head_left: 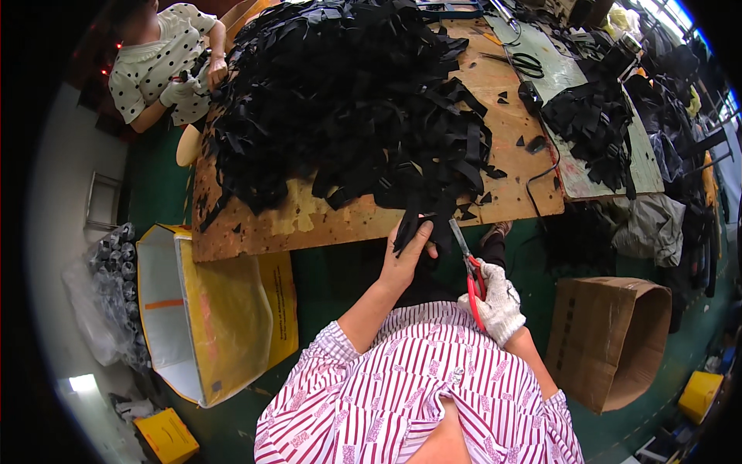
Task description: The person uses red-handled scissors to cut black fabric strips into smaller pieces. They repeatedly pick up strips from a pile on a wooden table, cut them, and place the resulting pieces into a yellow bin on the floor.
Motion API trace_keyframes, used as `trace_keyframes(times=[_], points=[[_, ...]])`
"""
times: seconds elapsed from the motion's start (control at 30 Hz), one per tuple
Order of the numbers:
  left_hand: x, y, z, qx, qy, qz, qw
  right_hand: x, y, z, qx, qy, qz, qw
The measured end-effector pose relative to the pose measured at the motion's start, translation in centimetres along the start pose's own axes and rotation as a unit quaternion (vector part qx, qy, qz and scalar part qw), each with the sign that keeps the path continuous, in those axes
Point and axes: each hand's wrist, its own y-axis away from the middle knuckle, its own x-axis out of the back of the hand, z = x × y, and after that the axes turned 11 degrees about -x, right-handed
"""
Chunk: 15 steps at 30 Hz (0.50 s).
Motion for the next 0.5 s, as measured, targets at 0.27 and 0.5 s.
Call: trace_keyframes(times=[0.27, 0.5], points=[[-0.8, 0.9, -0.1, -0.015, -0.084, -0.044, 0.995, -0.7, -0.4, -0.3, 0.014, -0.001, 0.007, 1.0], [-0.8, 0.5, 0.1, -0.008, -0.115, -0.036, 0.993, -1.6, -0.2, 0.6, -0.033, -0.095, -0.05, 0.994]])
